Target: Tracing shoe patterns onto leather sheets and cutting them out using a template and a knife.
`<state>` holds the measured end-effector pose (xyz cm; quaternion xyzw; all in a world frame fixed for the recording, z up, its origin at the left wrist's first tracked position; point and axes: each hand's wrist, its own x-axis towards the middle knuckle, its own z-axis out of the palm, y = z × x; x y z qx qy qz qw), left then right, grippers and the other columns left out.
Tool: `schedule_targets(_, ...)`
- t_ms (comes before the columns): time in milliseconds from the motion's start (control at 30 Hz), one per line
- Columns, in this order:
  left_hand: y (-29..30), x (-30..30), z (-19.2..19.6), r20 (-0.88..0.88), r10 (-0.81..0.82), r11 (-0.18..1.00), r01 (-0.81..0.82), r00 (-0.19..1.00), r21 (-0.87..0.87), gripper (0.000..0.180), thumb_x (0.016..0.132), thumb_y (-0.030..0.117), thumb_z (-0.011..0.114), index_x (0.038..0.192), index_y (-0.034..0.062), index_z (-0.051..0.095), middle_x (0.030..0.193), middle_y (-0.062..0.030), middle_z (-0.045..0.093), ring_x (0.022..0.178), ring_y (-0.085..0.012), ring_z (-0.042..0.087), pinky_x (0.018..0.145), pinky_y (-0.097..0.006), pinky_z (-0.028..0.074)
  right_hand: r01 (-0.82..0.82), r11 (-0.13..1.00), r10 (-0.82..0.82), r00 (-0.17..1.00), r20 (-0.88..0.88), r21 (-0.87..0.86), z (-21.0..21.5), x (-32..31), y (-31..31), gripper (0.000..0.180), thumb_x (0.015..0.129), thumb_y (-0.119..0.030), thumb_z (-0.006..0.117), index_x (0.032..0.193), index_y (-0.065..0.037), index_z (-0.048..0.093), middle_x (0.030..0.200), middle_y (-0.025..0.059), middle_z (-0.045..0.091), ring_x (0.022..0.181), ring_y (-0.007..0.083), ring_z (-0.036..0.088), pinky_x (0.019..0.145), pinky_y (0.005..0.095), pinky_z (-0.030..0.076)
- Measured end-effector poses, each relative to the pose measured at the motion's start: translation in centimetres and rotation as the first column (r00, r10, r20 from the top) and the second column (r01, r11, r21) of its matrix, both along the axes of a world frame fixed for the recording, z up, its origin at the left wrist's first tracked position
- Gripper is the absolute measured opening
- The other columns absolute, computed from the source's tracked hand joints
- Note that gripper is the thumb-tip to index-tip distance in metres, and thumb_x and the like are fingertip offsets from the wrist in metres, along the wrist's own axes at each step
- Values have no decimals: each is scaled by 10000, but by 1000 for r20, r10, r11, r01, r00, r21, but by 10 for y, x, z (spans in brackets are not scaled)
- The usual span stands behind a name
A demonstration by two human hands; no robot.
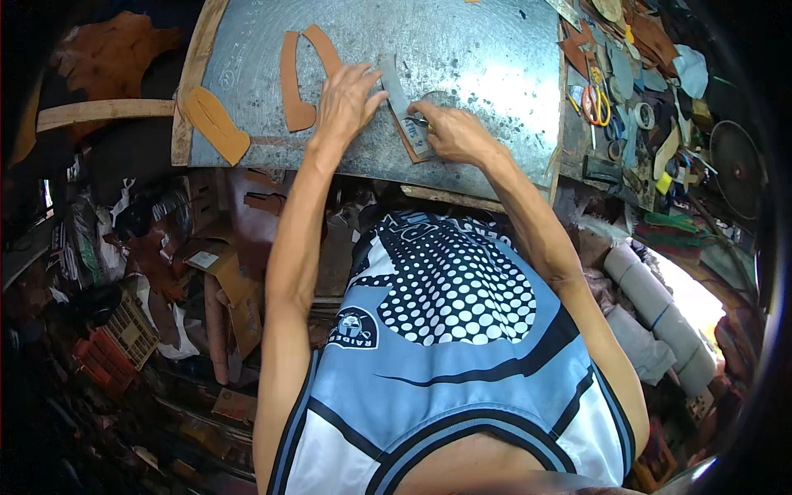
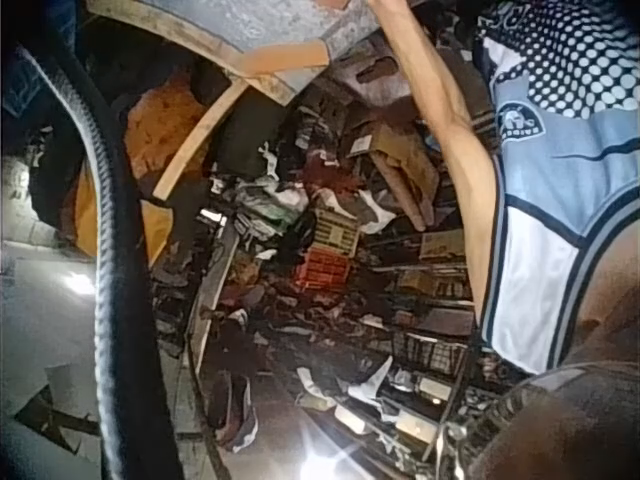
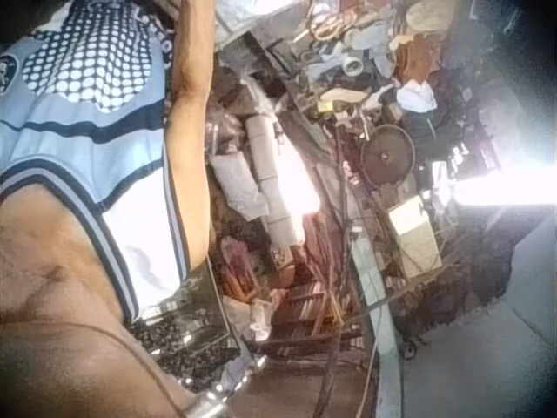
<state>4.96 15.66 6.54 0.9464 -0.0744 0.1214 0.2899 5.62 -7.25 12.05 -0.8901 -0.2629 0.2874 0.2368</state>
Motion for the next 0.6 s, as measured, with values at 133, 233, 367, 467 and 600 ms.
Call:
schedule_targets(133, 7, 21, -9, -131, -215, 939, 241, 968, 245, 600, 758, 516, 756, 1210, 127, 684, 1415, -101, 532, 1400, -350, 354, 1123, -552, 297, -26, 1000, 27, 999, 26, -14, -11, 1, 2, 503, 806, -44, 560, 1308, -40, 531, 1058, 250, 684, 930, 391, 682, 845, 474, 541)
schedule_targets(233, 10, 28, -15, -215, -245, 921, 296, 945, 252, 651, 731, 566, 758, 1210, 133, 682, 1441, -81, 511, 1426, -353, 318, 1145, -591, 253, 18, 1000, -19, 998, 57, 23, -19, -14, -11, 481, 815, -59, 572, 1294, -30, 548, 1105, 253, 667, 1019, 390, 653, 914, 464, 513)
schedule_targets(367, 18, 34, -26, -161, -293, 901, 329, 942, 283, 637, 753, 568, 746, 1210, 133, 656, 1463, -79, 475, 1433, -360, 305, 1145, -585, 263, 173, 981, -180, 981, 71, 91, -21, -35, -27, 429, 838, -75, 605, 1264, -25, 583, 1197, 239, 636, 1103, 387, 616, 965, 447, 485)
schedule_targets(467, 19, 37, -31, -140, -284, 917, 312, 948, 250, 677, 721, 608, 753, 1214, 156, 648, 1497, -108, 435, 1437, -366, 296, 1165, -573, 238, 218, 973, -224, 969, 102, 74, -18, -47, -26, 407, 856, -128, 662, 1244, -23, 600, 1130, 209, 648, 1022, 374, 639, 891, 454, 515)
schedule_targets(600, 21, 41, -35, -161, -317, 904, 349, 935, 248, 683, 720, 610, 753, 1225, 165, 640, 1510, -100, 422, 1442, -361, 288, 1170, -565, 237, 234, 966, -248, 957, 151, 109, -20, -54, -30, 413, 860, -172, 690, 1248, -58, 608, 1012, 169, 637, 906, 351, 652, 793, 448, 546)
